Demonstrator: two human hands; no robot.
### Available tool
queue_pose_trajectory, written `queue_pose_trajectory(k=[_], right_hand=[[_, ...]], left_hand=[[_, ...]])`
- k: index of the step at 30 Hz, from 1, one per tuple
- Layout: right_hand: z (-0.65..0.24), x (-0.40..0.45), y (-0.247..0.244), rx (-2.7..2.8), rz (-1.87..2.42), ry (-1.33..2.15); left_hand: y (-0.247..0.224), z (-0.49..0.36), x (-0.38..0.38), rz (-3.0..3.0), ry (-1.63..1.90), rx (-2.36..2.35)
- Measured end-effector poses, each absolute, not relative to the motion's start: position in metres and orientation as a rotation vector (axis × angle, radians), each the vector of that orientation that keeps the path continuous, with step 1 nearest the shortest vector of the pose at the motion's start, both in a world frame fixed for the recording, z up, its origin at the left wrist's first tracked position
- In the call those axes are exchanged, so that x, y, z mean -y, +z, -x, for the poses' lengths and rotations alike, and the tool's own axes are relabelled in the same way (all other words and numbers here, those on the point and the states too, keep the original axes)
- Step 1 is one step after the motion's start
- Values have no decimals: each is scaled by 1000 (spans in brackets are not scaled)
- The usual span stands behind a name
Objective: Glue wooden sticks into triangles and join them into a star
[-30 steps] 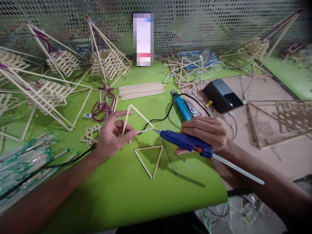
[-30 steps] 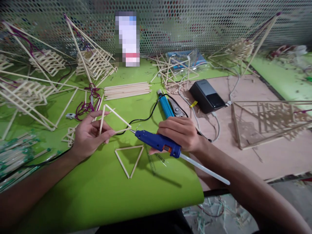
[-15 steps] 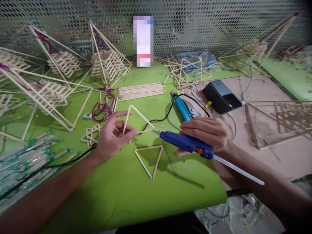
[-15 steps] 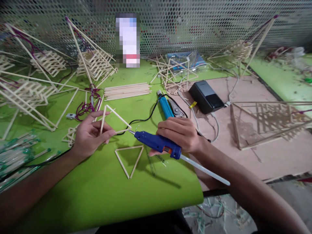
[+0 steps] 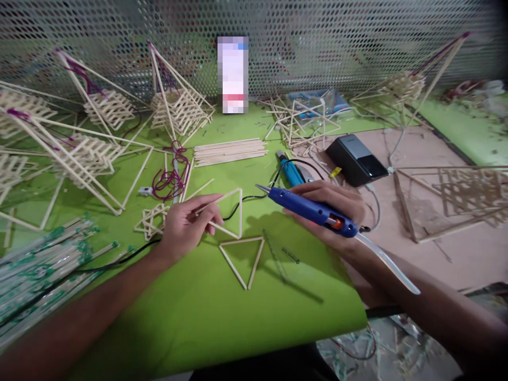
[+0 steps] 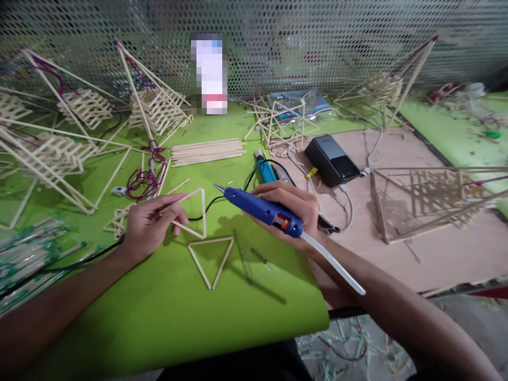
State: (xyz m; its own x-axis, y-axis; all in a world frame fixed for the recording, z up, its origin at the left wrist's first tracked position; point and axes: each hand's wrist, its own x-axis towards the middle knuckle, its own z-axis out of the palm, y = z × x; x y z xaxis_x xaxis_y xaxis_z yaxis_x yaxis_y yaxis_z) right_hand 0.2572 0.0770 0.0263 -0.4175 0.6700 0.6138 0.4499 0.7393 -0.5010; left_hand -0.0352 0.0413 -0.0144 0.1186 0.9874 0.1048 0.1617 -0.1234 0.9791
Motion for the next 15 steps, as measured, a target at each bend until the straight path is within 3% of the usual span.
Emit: queue_pose_trajectory(k=[9,15], right_hand=[[-233,-56,19,1641,1051,1130],[-229,-51,16,1617,1031,1251]], left_hand=[[-1,21,-34,-1584,1096,-1098],[4,12,-30,-1610,1087,-1047]])
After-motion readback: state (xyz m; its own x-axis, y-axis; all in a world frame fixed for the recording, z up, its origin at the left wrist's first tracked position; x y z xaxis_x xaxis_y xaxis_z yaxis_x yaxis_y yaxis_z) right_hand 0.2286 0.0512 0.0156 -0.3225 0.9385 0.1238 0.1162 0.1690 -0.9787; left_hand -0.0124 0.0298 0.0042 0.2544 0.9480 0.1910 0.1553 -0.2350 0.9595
